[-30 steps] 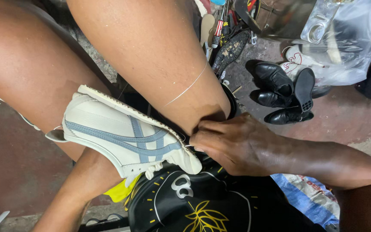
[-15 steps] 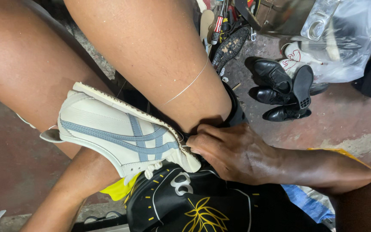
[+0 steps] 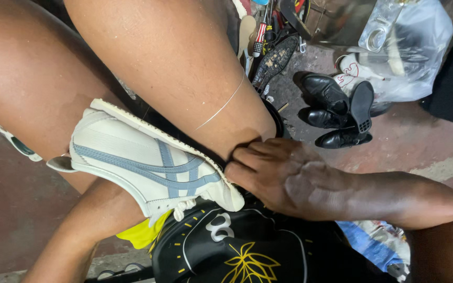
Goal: The person stitches the sole of a sneaker using a needle and thread, pulling the thread tight through each hole along the edge of the shoe.
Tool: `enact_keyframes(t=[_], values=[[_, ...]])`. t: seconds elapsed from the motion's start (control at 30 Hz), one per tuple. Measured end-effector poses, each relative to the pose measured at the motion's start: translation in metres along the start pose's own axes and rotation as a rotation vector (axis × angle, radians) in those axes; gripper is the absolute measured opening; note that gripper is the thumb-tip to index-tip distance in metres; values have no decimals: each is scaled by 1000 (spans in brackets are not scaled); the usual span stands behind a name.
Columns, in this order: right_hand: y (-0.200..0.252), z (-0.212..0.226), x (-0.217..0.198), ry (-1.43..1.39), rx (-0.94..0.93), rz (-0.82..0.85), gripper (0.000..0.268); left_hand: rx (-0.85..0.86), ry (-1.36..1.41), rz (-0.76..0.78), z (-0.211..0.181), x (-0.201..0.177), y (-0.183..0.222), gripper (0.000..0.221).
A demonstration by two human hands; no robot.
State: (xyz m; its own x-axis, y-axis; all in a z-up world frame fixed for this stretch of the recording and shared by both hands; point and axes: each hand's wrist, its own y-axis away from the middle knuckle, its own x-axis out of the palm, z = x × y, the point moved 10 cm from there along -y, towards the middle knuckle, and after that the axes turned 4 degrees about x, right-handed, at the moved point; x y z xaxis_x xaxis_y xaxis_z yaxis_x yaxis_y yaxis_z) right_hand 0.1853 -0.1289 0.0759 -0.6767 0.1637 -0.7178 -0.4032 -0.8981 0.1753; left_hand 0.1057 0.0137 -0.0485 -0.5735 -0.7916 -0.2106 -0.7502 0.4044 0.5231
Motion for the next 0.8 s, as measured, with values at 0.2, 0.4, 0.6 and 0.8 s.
enact_keyframes(t=[0.2,0.4,0.6,0.8], values=[[4,-24,16,41,31,122,22,251,-108,-77,-20,-2,-4,31],[8,-46,4,197,112,2,45,172,-52,-132,-22,-10,2,29],[22,-93,9,273,317,261,35,203,25,-372,-27,-25,24,22],[34,-85,-12,26,294,87,48,-189,53,-736,-29,-73,72,19]])
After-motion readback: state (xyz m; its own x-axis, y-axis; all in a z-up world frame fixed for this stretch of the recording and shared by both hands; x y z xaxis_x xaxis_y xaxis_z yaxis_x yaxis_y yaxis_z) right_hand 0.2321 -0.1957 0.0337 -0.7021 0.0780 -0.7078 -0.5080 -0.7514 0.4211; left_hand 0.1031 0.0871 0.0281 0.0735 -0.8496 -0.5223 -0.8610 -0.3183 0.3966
